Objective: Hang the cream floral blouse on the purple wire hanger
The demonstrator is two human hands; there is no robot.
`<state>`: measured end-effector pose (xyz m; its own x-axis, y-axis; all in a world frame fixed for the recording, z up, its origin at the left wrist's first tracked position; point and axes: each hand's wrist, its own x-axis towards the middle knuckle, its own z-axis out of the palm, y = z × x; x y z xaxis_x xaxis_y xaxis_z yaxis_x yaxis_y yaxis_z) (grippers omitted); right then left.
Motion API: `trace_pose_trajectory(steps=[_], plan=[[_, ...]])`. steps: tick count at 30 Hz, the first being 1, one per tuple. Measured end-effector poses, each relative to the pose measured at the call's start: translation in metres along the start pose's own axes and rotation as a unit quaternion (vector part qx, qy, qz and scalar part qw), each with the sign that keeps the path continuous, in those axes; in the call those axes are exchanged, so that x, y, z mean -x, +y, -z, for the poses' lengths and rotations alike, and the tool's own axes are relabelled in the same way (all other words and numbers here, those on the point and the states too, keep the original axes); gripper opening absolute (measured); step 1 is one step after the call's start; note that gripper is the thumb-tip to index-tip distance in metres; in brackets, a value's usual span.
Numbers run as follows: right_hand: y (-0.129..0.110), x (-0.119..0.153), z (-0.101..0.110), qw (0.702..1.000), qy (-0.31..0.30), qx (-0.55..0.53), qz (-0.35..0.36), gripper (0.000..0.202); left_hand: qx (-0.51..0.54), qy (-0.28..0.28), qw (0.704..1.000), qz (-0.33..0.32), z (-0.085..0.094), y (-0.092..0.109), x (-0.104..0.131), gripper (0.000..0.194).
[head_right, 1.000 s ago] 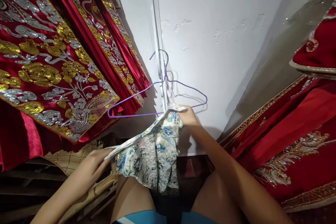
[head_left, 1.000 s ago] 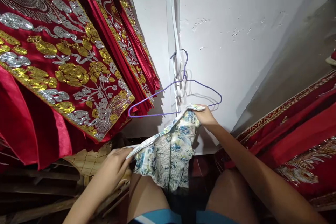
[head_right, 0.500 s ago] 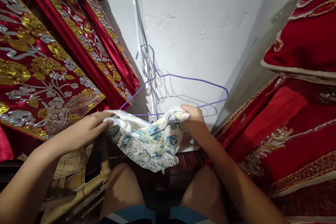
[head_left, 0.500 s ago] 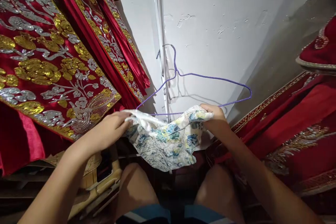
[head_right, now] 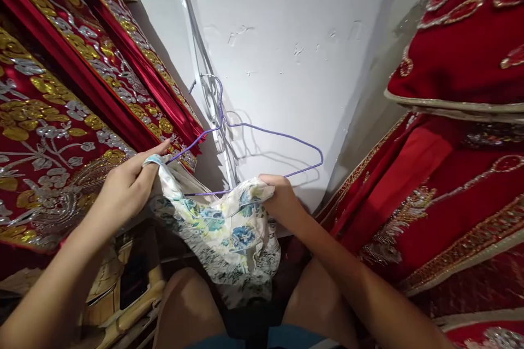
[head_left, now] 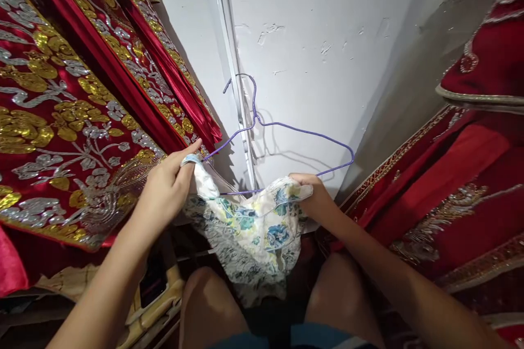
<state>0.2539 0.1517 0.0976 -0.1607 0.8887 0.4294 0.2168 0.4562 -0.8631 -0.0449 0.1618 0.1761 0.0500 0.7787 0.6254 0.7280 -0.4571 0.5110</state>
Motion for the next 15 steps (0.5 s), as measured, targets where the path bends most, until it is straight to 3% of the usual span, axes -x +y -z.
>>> trace_pose_trajectory(steps=[4, 10, 15], plan=[[0.002, 0.006, -0.007, 1.000, 0.003, -0.001, 0.026, 0.027, 0.031, 0.024, 0.999, -0.014, -0.018, 0.007, -0.007, 0.041], [0.002, 0.001, -0.010, 1.000, -0.009, 0.006, 0.026, 0.029, -0.085, -0.041, 0.995, 0.045, -0.008, -0.005, -0.007, 0.028], [0.000, 0.012, -0.021, 0.999, -0.036, -0.021, 0.008, 0.009, -0.159, -0.049, 0.985, -0.037, -0.006, 0.008, -0.001, 0.026]])
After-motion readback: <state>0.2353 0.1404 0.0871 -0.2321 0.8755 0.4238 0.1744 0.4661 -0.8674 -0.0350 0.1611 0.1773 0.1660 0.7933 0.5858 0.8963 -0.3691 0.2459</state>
